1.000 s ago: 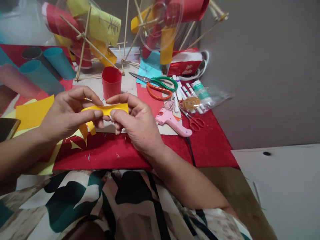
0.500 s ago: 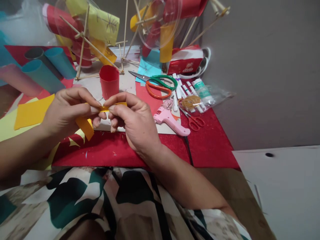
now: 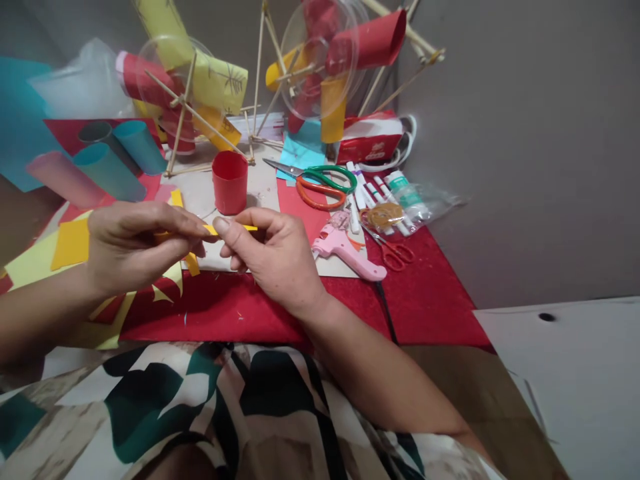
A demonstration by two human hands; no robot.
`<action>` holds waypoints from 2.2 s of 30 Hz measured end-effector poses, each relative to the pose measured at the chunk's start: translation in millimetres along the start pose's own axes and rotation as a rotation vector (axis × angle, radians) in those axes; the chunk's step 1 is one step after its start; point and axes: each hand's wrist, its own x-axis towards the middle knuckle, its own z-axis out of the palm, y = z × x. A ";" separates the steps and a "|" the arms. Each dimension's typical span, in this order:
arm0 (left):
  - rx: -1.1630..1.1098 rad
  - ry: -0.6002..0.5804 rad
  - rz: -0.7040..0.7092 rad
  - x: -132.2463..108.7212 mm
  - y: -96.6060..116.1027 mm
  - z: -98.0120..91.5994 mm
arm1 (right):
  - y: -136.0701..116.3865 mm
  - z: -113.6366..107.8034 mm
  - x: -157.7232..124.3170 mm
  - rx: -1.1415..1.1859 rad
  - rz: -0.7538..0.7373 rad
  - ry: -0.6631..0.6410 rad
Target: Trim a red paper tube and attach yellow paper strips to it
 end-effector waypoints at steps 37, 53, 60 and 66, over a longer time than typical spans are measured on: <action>-0.737 -0.602 -0.770 23.1 -31.0 -23.2 | 6.5 -4.1 9.8 -0.184 0.108 -0.156; -0.692 -0.544 -0.705 16.6 -33.2 -16.2 | 10.1 -1.8 11.9 -0.053 0.175 -0.024; -0.568 -0.361 -0.649 18.1 -28.5 -23.3 | 7.4 -10.9 15.1 0.014 0.124 0.140; -0.571 -0.309 -0.590 15.3 -32.8 -23.6 | 8.5 -9.8 17.8 0.053 0.209 0.122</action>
